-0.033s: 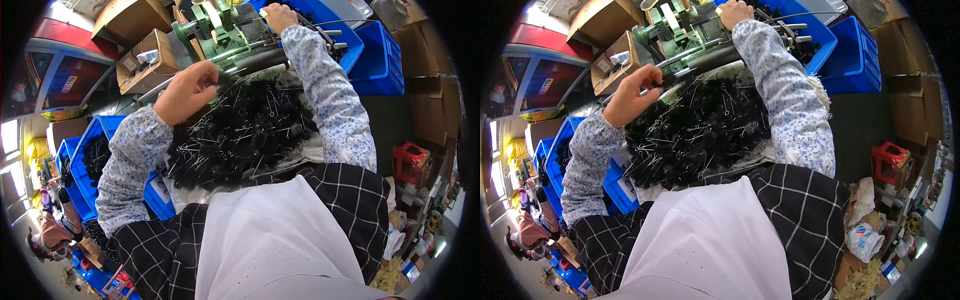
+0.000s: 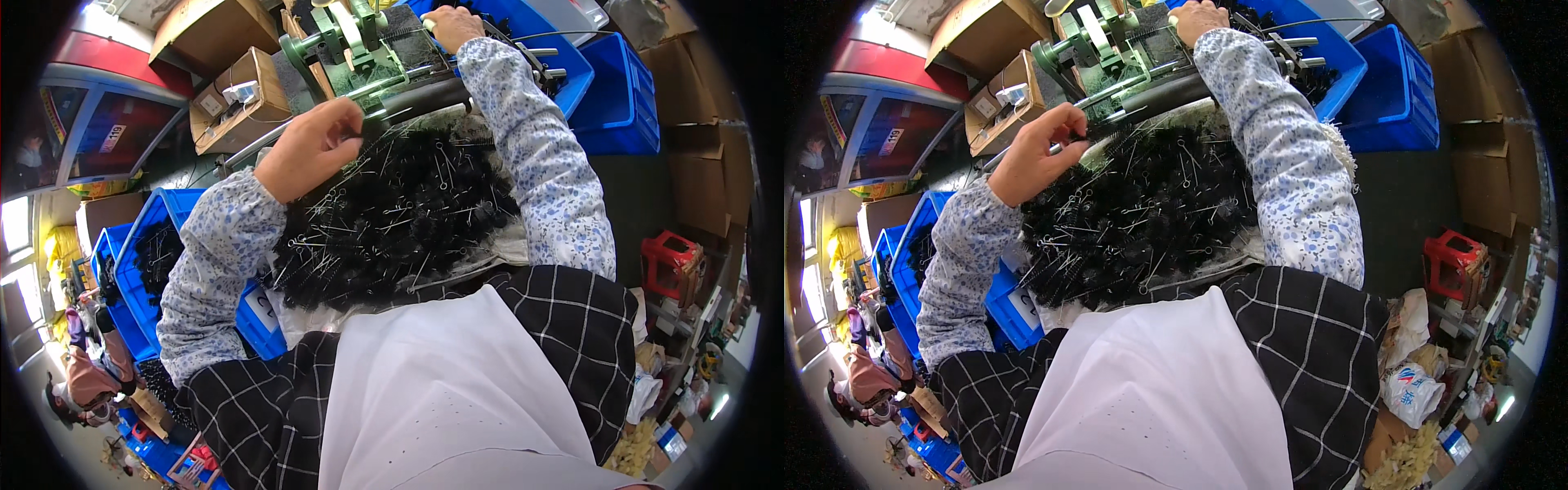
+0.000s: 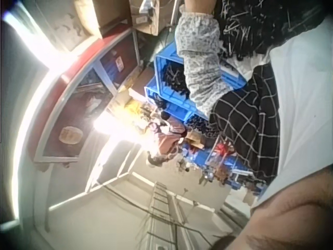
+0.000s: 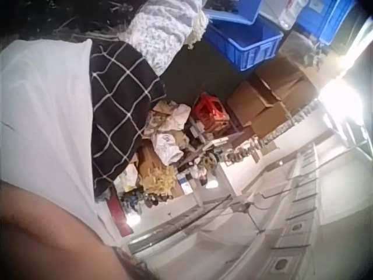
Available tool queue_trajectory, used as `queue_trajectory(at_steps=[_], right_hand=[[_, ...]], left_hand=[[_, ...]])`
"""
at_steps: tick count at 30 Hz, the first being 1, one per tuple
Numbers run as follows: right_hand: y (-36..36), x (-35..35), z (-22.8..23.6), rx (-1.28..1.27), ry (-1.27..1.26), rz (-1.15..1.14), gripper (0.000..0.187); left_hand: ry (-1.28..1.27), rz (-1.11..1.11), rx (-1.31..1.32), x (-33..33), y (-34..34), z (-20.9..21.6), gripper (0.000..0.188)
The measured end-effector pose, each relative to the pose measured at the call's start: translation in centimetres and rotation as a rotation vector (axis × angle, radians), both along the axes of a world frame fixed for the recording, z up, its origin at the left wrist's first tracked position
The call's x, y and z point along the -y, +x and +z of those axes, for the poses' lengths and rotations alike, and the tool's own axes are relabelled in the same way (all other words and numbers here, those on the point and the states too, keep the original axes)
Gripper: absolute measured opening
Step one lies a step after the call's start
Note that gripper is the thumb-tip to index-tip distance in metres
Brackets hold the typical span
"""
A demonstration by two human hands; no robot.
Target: The person repeatedly picks up black bristle brushes and metal wire handles from a pile on their lap. They insert the wire handle into the brush head and then place the assembled unit into a green machine, likely for crimping or securing. The process is continuous and repetitive throughout the clip.
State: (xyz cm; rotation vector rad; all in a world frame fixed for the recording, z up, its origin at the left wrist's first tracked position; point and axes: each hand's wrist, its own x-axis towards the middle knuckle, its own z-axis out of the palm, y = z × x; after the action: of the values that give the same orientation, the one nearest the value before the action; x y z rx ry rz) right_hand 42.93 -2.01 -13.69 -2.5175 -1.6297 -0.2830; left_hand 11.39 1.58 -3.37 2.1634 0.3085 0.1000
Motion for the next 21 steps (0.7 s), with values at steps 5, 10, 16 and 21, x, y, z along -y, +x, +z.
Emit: queue_trajectory(at_steps=[5, 10, 16, 21], right_hand=[[2.7, 1.8, 2.0, 0.203, 0.147, -0.027, 0.019], [-4.3, 5.7, 7.1, -0.421, 0.059, 0.259, 0.03], [-9.3, 6.6, 3.1, -0.886, 0.11, 0.564, 0.033], [-5.5, 2.2, 0.2, -0.074, 0.149, 0.106, 0.019]], left_hand=[[0.005, -0.046, 0.01, 0.8, 1.7, -0.6, 0.019], [-0.007, 0.09, 0.12, 0.9, 3.2, -3.0, 0.017], [-0.017, 0.214, 0.182, 0.6, 3.3, -3.6, 0.032], [0.139, -0.414, -0.213, 2.4, 0.9, -5.1, 0.045]])
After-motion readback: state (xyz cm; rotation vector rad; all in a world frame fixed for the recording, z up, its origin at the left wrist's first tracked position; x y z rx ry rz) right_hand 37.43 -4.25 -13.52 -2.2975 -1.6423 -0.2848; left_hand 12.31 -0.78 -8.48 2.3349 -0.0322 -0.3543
